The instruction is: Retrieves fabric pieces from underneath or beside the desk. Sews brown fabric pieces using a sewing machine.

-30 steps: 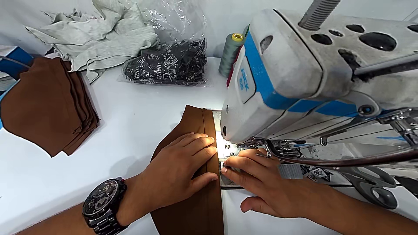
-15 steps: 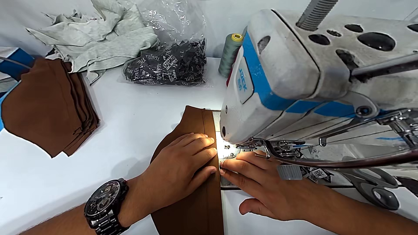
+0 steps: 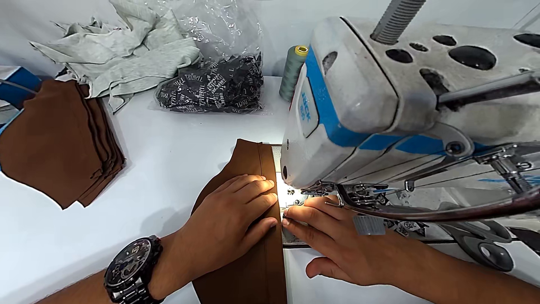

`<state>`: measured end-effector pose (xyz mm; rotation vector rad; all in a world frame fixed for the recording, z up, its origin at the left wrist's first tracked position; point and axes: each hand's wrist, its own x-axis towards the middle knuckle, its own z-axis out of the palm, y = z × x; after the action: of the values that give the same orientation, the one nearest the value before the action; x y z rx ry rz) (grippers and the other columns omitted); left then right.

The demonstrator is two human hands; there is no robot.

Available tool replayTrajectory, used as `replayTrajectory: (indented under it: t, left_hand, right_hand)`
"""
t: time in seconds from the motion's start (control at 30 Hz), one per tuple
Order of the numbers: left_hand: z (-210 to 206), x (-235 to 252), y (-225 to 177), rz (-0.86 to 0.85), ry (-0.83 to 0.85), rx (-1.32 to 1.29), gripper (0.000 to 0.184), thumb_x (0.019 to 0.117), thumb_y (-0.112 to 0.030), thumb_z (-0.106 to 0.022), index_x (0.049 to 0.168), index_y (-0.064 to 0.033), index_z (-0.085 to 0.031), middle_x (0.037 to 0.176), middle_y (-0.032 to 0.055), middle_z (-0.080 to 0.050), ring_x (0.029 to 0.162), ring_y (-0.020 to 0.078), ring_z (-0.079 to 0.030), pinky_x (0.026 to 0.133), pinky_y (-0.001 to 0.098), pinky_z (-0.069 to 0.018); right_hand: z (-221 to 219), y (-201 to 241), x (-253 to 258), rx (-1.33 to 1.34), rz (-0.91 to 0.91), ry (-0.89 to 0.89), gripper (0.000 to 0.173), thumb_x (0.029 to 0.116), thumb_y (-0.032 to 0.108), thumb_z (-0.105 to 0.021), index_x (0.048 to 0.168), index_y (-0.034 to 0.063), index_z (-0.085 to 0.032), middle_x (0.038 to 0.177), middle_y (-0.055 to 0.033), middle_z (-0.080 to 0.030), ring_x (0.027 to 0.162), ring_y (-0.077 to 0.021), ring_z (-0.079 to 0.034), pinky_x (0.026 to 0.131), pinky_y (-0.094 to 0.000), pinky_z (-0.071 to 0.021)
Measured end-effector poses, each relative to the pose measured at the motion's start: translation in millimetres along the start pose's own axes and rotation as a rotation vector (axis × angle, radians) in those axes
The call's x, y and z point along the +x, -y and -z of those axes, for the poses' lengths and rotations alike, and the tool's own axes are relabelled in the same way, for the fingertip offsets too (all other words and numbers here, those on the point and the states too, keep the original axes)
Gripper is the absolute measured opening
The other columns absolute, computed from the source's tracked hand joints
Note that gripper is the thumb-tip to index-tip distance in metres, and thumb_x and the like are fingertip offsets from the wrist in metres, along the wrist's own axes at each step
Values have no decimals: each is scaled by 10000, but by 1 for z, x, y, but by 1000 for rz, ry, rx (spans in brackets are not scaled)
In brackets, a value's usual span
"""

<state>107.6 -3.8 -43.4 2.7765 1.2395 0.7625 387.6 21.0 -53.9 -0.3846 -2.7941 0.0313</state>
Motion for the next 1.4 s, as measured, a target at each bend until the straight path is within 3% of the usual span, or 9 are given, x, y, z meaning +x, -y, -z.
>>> replayTrajectory:
  t: [0.53, 0.67, 0.8, 0.9, 1.4]
  left_hand:
    - [-3, 1, -3, 19, -35, 19, 316, 986, -430, -574, 1057, -194, -772, 1164, -43, -711, 1232, 119, -606, 1067, 307, -482]
    - [-2, 1, -4, 54, -19, 18, 315, 975, -448, -575, 1042, -216, -778, 1166, -55, -708, 1228, 112, -607, 1054, 307, -493]
    - [-3, 2, -5, 66, -21, 18, 314, 958, -461, -588, 1021, -221, -781, 1151, -65, -708, 1213, 105, -612, 1041, 301, -498]
    - [-2, 2, -4, 75, -13, 9, 312, 957, -467, -594, 1027, -225, -778, 1159, -71, -705, 1215, 102, -610, 1044, 306, -498]
    - [-3, 2, -4, 71, -22, 0, 299, 928, -453, -613, 1015, -217, -773, 1150, -68, -706, 1228, 107, -606, 1049, 313, -501]
  right_hand:
    - [0, 2, 0, 5, -6, -16, 615, 1065, 587, -348, 1449, 150, -547, 1382, -74, -602, 1214, -229, -573, 1000, -357, -461]
    - [13, -7, -7, -9, -65, -48, 478, 1087, 515, -366, 1258, 179, -660, 1276, -40, -686, 1149, -198, -647, 898, -341, -534]
    - [10, -14, -9, 67, -17, 18, 463, 1105, 458, -362, 1387, 191, -614, 1353, -28, -647, 1276, -174, -585, 1042, -328, -475]
    - [7, -17, -6, 97, 11, 25, 468, 1108, 440, -366, 1410, 181, -612, 1404, -21, -631, 1326, -166, -555, 1104, -339, -431]
    - [2, -13, -2, 25, 5, 29, 481, 1102, 463, -355, 1437, 207, -585, 1399, -11, -619, 1273, -175, -569, 1034, -330, -463]
